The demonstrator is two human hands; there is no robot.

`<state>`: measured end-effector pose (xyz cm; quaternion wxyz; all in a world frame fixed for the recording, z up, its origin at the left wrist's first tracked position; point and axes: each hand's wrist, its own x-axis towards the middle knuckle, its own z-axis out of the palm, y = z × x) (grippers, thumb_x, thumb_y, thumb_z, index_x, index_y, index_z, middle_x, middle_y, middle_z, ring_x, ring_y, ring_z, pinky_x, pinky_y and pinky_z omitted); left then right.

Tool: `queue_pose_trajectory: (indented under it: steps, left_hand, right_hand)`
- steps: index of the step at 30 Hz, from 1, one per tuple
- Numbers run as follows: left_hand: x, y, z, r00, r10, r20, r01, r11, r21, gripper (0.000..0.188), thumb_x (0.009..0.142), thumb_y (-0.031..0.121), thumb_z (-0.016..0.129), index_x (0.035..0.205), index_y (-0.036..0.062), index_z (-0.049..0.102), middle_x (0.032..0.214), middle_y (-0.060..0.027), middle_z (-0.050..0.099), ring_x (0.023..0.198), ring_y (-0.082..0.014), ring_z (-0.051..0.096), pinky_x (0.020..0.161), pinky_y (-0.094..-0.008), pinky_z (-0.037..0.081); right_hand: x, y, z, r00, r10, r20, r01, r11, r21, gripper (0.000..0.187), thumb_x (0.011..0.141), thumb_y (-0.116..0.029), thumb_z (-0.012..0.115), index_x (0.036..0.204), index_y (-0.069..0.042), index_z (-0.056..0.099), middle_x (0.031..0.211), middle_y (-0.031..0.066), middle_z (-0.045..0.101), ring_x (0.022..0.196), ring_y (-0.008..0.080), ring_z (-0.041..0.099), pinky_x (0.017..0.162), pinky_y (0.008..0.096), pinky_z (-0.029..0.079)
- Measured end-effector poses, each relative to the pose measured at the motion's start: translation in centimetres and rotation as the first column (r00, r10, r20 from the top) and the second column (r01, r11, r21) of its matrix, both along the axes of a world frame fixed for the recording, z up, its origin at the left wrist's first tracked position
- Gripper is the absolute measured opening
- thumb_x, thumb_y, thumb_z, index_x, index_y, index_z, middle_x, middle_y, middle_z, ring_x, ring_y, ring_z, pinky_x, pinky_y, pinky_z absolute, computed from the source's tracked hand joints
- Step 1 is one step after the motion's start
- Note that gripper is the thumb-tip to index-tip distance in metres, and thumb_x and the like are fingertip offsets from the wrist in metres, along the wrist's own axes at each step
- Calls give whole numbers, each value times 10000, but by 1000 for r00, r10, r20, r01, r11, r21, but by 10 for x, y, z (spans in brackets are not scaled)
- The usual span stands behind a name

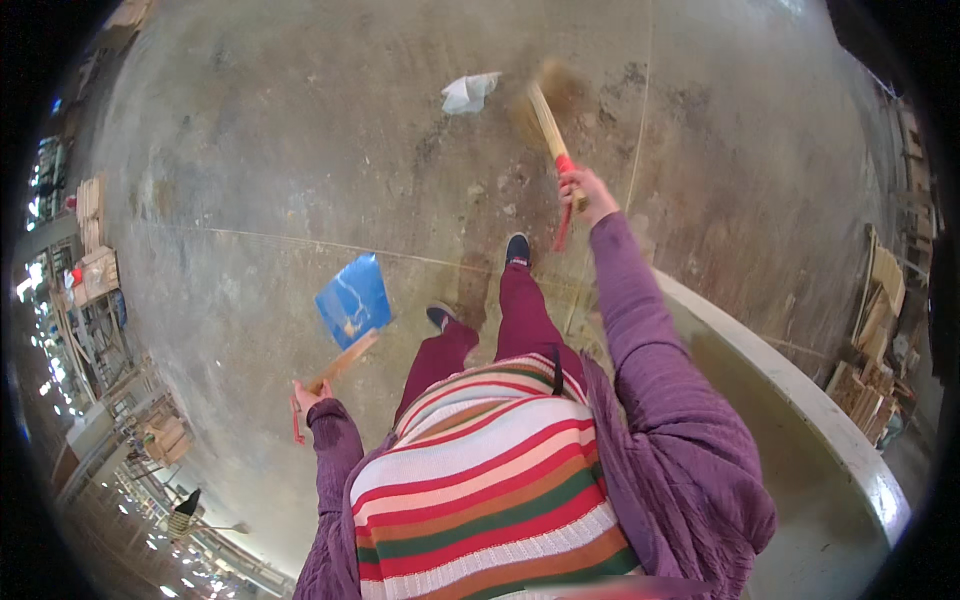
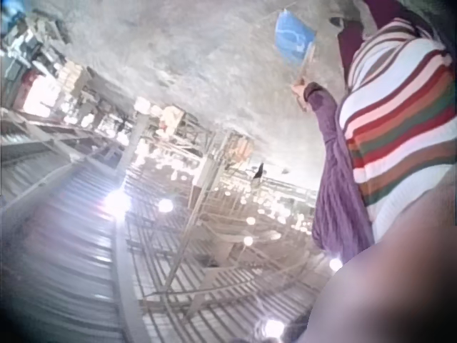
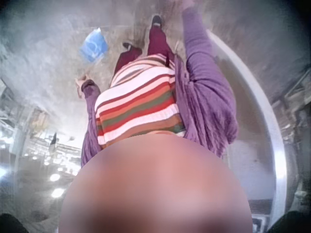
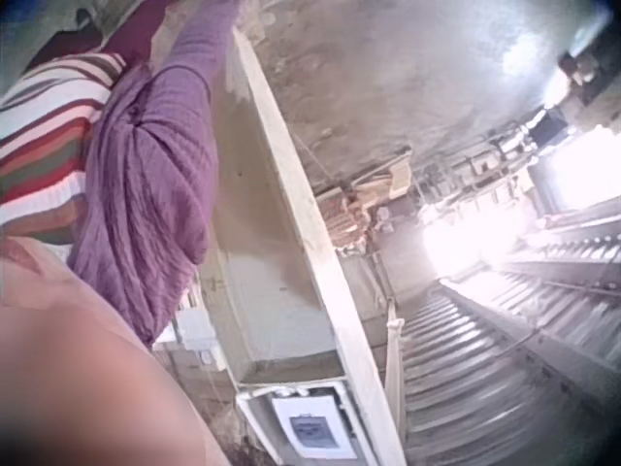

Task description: The person retrieves a dustpan and broom, then sweeps debris on a concrete warehouse floor into the dustpan and deposits it into a trash bin. The person walks through the warehouse while sweeping and later observes another worker using a pallet jack.

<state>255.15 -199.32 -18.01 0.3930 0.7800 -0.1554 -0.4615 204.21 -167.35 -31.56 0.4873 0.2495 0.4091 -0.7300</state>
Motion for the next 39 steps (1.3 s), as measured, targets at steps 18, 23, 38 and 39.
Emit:
queue_pose_trajectory:
  steps: [18,23,38,39]
  left_hand:
    - [-169,-100,-99,717,-684,-134,694,719,40,497,729,370,667,1068,78,450,991,-62,481,801,-175,481,686,-259,440]
    - [-173,-107,-94,547,-831,-103,836,549,7,499,719,338,685,1086,100,446,974,-56,492,793,-163,477,657,-265,430]
    - [-74,-98,-82,444,-896,-3,895,443,-55,531,725,382,658,1074,28,472,957,-83,497,756,-153,484,666,-248,436]
    - [-61,-91,-83,448,-894,0,894,448,-28,534,723,388,656,1064,19,473,951,-89,497,760,-159,487,664,-251,439]
  right_hand:
    - [384,163,287,794,607,-30,-189,293,937,542,685,-148,544,1219,-114,455,919,179,603,837,278,609,735,302,453]
    - [476,124,242,855,495,157,-173,-14,985,443,721,-170,504,1160,-110,500,957,195,582,869,352,568,742,411,451]
    - [569,135,101,935,266,-235,162,267,950,419,707,-117,535,1117,-30,543,716,78,604,626,162,581,553,294,443]
    - [570,139,94,964,172,-202,107,445,889,409,720,-118,531,1122,-40,545,633,49,575,511,137,546,467,272,421]
